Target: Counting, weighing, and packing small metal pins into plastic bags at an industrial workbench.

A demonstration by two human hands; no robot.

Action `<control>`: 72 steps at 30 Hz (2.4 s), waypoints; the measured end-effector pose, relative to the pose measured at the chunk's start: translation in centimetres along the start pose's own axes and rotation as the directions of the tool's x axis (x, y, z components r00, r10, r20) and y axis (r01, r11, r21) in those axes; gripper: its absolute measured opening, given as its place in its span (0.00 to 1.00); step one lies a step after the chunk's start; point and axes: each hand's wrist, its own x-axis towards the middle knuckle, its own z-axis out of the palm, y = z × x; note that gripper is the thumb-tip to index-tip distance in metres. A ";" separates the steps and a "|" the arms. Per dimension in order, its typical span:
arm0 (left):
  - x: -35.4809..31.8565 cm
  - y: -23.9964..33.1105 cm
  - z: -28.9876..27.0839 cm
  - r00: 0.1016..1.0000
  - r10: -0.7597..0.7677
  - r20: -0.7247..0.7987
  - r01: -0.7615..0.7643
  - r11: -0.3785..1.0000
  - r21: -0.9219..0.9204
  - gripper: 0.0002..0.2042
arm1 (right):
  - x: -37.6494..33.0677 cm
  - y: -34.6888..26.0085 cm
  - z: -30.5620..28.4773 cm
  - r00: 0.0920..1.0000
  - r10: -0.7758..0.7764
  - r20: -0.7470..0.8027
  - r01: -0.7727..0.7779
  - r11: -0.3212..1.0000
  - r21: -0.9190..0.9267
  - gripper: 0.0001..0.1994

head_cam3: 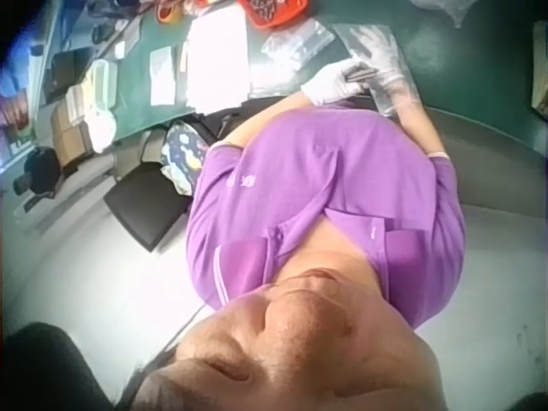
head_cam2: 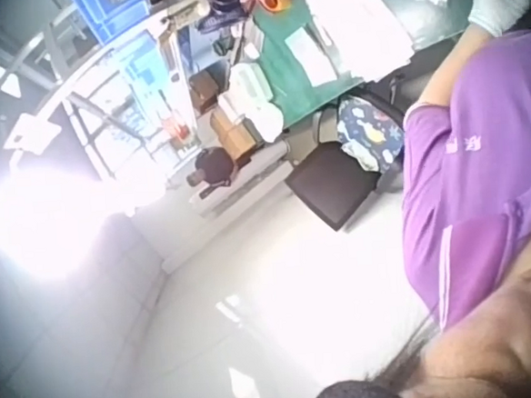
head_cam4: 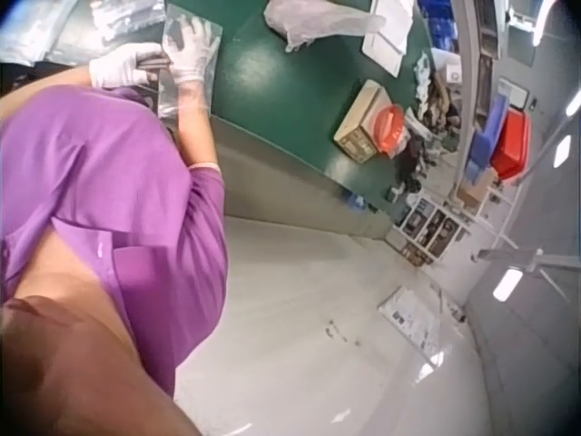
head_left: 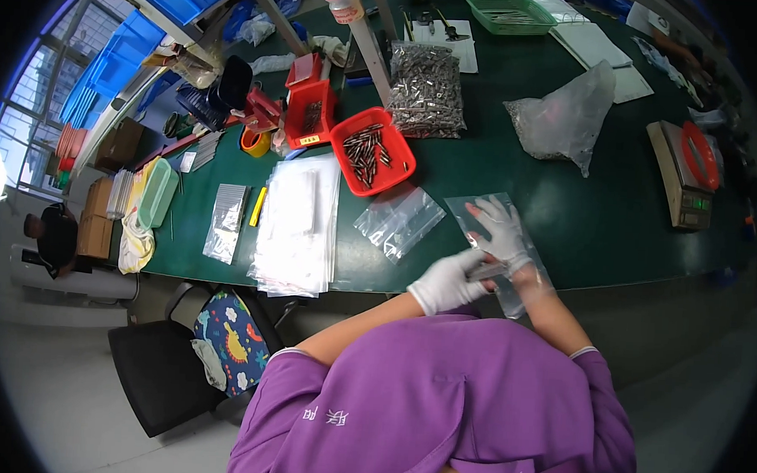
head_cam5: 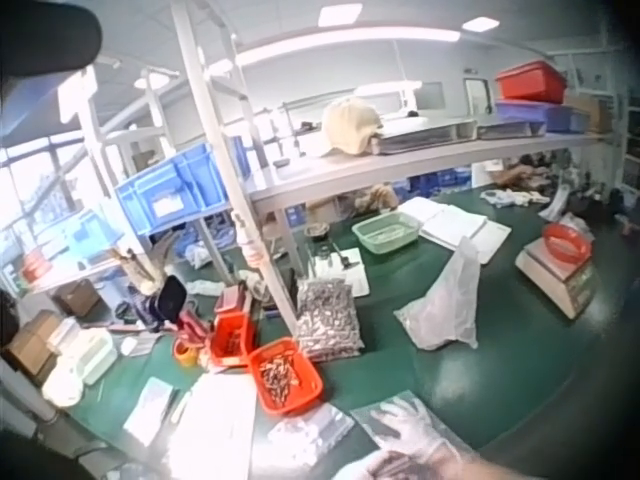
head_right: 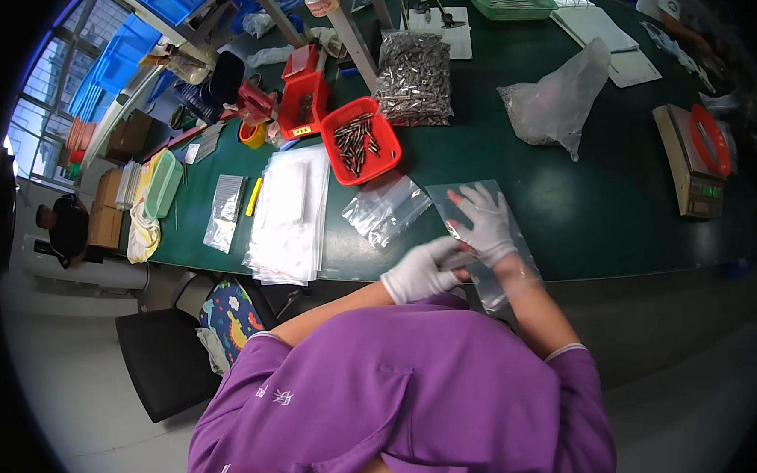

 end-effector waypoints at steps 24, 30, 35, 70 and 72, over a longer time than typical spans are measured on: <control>-4.1 -10.0 -8.7 0.769 -0.312 -0.557 0.639 0.396 0.660 0.16 | 0.3 -7.5 2.3 0.638 -0.532 0.557 0.594 0.800 0.083 0.29; -4.2 -9.2 -8.3 0.751 -0.356 -0.557 0.656 0.502 0.564 0.14 | 0.3 -7.4 3.0 0.612 -0.603 0.512 0.625 0.765 0.154 0.29; -4.4 -9.5 -8.2 0.728 -0.393 -0.562 0.680 0.515 0.522 0.15 | 0.7 -7.2 3.2 0.640 -0.600 0.480 0.613 0.775 0.150 0.29; -3.1 -0.2 -8.8 0.974 -0.197 -0.112 0.224 0.762 0.608 0.27 | 3.8 -6.5 9.6 0.922 -0.259 0.288 0.038 0.800 0.599 0.16; -2.7 0.7 -7.9 0.952 -0.305 -0.030 0.248 0.710 0.659 0.26 | 4.3 -7.3 9.3 0.902 -0.306 0.303 0.084 0.815 0.573 0.17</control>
